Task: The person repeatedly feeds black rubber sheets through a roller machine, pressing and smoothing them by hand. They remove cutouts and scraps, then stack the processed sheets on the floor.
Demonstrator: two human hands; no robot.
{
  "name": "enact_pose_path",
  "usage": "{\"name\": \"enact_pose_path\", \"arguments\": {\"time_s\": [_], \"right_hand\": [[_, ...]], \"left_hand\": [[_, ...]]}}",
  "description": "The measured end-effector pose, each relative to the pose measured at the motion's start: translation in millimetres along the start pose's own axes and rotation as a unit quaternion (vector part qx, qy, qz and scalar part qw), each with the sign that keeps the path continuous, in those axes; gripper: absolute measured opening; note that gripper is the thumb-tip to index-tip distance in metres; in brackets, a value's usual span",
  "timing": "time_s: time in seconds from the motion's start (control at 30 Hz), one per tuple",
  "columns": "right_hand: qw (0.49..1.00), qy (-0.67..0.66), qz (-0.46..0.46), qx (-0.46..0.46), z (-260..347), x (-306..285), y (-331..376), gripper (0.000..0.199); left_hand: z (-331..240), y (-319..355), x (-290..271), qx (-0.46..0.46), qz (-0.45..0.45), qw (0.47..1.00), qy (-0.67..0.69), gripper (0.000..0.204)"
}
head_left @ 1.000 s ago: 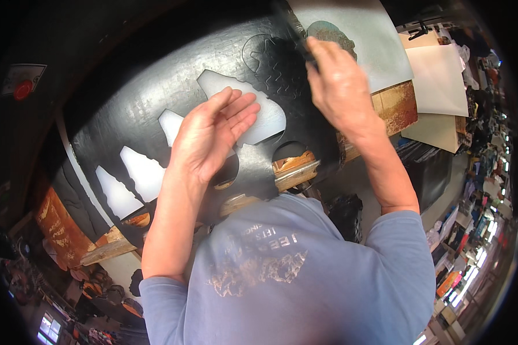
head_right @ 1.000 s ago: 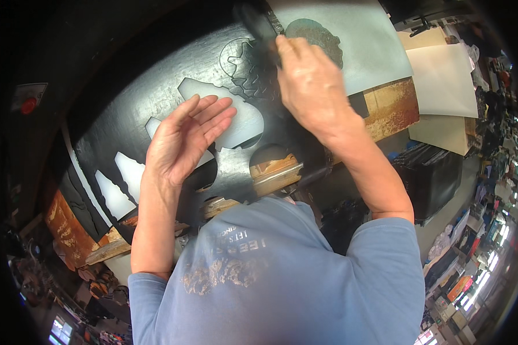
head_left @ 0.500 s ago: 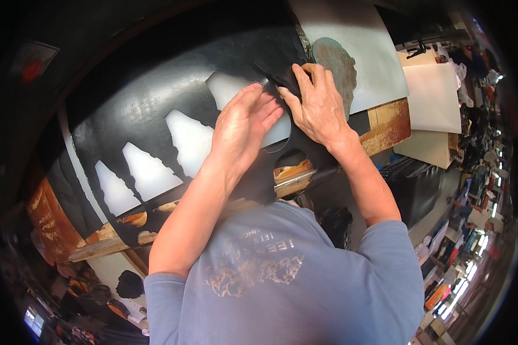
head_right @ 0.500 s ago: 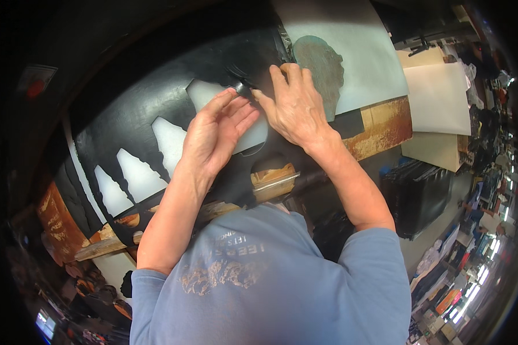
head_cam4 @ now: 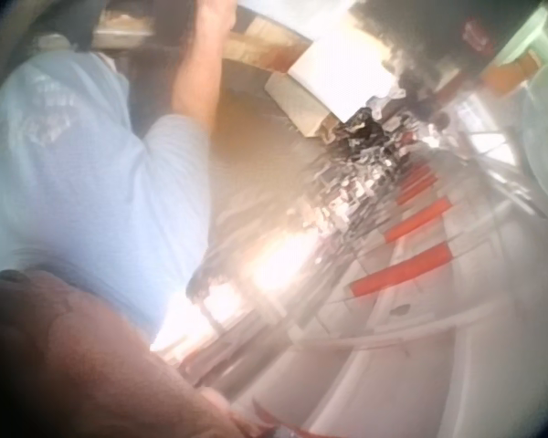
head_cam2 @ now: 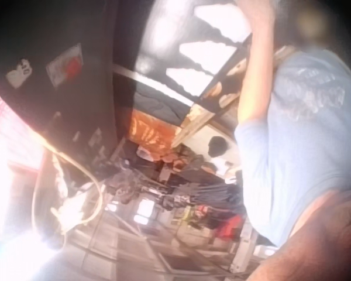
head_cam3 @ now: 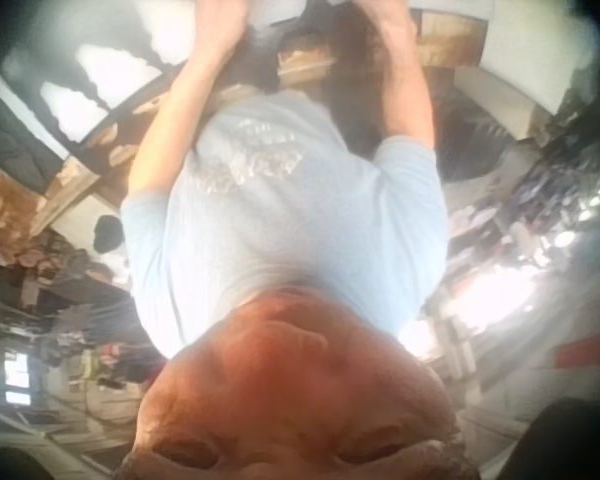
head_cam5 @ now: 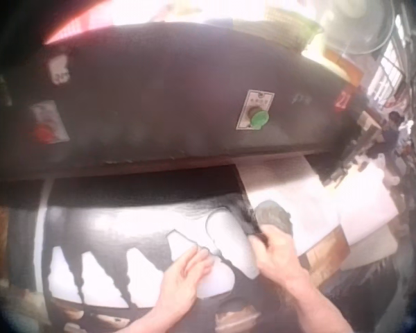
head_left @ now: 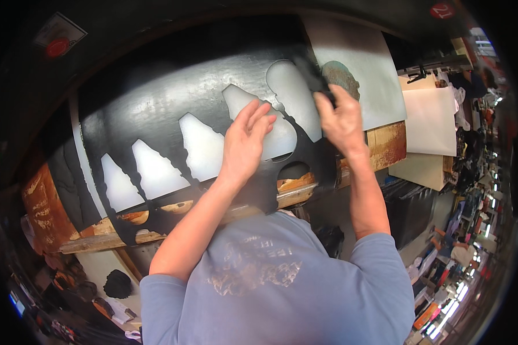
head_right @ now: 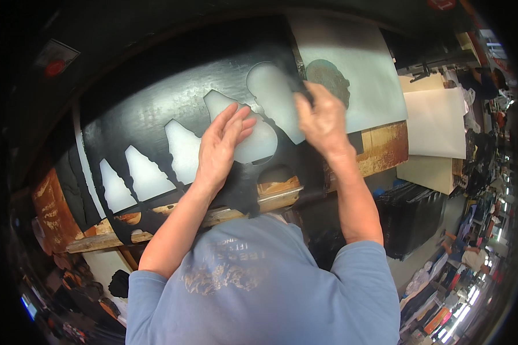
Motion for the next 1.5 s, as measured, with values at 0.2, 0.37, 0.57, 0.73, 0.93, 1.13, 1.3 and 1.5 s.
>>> {"name": "enact_pose_path", "arguments": {"time_s": [0.2, 0.37, 0.57, 0.73, 0.93, 1.13, 1.3, 1.5], "right_hand": [[0.904, -0.401, -0.053, 0.137, -38.6, -73.8, -25.6, 0.026], [0.981, -0.193, -0.012, -0.011, 18.6, -79.7, -0.8, 0.020], [0.885, 0.012, 0.042, -0.464, 136.3, 2.9, 35.8, 0.066], [0.872, -0.090, 0.202, -0.437, 137.0, 21.7, 32.9, 0.072], [0.899, -0.187, 0.061, -0.391, 130.9, 27.0, -4.2, 0.086], [0.882, -0.217, 0.118, -0.402, 126.4, 78.6, 21.0, 0.076], [0.901, -0.219, 0.129, -0.351, 118.2, 89.8, 26.4, 0.093], [0.897, -0.374, 0.143, -0.187, 97.1, 109.9, 14.8, 0.077]], "left_hand": [[6.0, 1.9, -10.3, -0.033, 0.002, 0.996, 0.078, 0.065], [-23.9, -10.1, -19.7, -0.080, 0.026, 0.981, 0.173, 0.085], [-58.3, 7.3, -41.6, -0.097, 0.119, 0.967, 0.203, 0.059], [-93.6, 43.0, -64.1, 0.122, 0.009, 0.985, -0.120, 0.053], [-108.2, 79.5, -51.7, 0.287, 0.086, 0.918, -0.261, 0.069], [-81.9, 83.1, -52.9, 0.348, 0.124, 0.861, -0.350, 0.058], [-78.0, 80.4, -66.1, 0.286, 0.052, 0.878, -0.379, 0.044], [-83.6, 98.7, -107.5, 0.254, -0.158, 0.937, -0.180, 0.024]]}}
Point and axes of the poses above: each hand's wrist, its own y-axis away from the middle knuckle, its own x-axis out of the palm, z = x × y, the point moved 7 cm from there along -y, towards the middle knuckle, and after that the axes turned 13 degrees about y, right-handed, at the moved point
